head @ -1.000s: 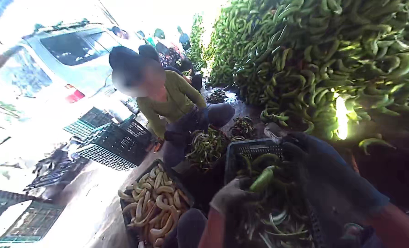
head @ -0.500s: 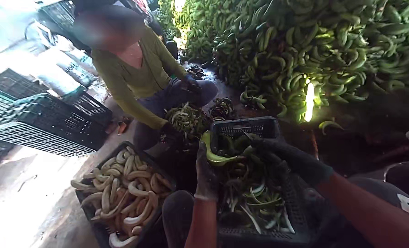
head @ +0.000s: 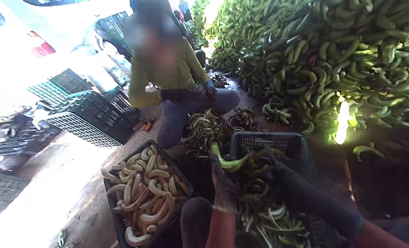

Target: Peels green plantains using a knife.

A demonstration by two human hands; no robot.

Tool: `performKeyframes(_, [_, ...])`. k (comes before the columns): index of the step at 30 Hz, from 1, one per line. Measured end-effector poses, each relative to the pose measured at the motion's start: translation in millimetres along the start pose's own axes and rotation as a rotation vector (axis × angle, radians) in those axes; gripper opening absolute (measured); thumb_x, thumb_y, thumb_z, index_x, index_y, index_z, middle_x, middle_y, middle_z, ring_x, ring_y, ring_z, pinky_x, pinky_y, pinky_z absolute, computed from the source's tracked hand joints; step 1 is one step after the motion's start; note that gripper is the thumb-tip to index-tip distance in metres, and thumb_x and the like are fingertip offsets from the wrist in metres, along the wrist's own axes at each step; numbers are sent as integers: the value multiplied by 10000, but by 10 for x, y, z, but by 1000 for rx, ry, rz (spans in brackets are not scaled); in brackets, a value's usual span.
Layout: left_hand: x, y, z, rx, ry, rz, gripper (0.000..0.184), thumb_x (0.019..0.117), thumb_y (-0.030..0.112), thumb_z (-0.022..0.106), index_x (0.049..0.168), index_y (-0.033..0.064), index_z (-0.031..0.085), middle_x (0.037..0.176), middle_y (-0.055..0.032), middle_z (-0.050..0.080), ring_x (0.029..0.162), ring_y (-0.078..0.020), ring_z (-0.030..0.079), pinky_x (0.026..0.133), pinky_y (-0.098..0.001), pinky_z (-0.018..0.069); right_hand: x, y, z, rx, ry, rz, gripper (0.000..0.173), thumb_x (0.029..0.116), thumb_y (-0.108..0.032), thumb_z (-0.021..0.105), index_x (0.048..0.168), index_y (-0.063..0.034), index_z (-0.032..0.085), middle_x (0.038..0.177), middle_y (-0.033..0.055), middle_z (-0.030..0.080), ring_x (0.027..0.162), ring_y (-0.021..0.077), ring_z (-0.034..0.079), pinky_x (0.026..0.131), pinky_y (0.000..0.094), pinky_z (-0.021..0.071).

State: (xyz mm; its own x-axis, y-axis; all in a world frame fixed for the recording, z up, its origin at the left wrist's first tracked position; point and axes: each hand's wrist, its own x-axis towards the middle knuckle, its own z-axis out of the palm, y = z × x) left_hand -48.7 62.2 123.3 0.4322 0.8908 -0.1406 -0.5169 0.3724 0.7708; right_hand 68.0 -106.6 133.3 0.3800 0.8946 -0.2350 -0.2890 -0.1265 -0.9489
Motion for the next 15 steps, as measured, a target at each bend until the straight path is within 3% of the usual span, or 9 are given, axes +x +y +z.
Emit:
performKeyframes(1, [-13,18,23,15,1,-1,384,1118,355,336,1239,58,547,900,-88,653,772,-173,675,699,-353,606,-15,-14,18,-97,-16,-41,767,861,-623,654,1477,-218,443,856,-35,610,580,71,560,497,245,507])
performKeyframes(2, [-26,22,30,29,5,-12,358,1112,335,374,1256,55,545,911,-87,650,777,-171,671,705,-349,602,-32,-11,40,-196,-14,-95,754,835,-557,714,1460,-209,475,881,-35,634,614,65,583,534,255,526])
performKeyframes(4, [-43,17,52,45,32,-49,336,1094,295,445,1308,52,533,957,-96,653,803,-174,667,720,-347,595,-51,56,28,-440,-11,-221,686,881,-518,713,1447,-182,519,964,-15,691,743,74,652,671,310,580])
performKeyframes(7, [-67,-26,57,30,25,-95,338,1076,290,487,1316,57,536,971,-103,656,812,-179,671,720,-354,598,-67,117,-20,-660,-88,-302,671,947,-445,655,1528,-176,452,989,62,714,796,153,689,742,425,597])
performKeyframes(10, [-102,-35,66,-10,-49,-125,342,1089,317,446,1282,58,560,945,-108,660,803,-186,673,712,-355,595,-72,90,-4,-785,-134,-341,815,958,-525,639,1635,-228,296,908,153,714,729,282,683,698,559,570])
performKeyframes(12, [-166,-39,91,-56,-79,-166,314,1093,312,423,1231,67,563,891,-92,653,758,-171,676,666,-332,598,-77,116,30,-814,-152,-353,930,950,-665,556,1657,-180,195,849,133,685,686,267,654,668,539,564])
performKeyframes(15, [-253,-64,100,-117,-152,-266,316,1096,315,400,1202,70,568,871,-97,665,733,-179,690,630,-335,604,-83,129,75,-801,-141,-446,968,944,-764,439,1629,-104,259,807,108,665,644,220,633,629,493,564])
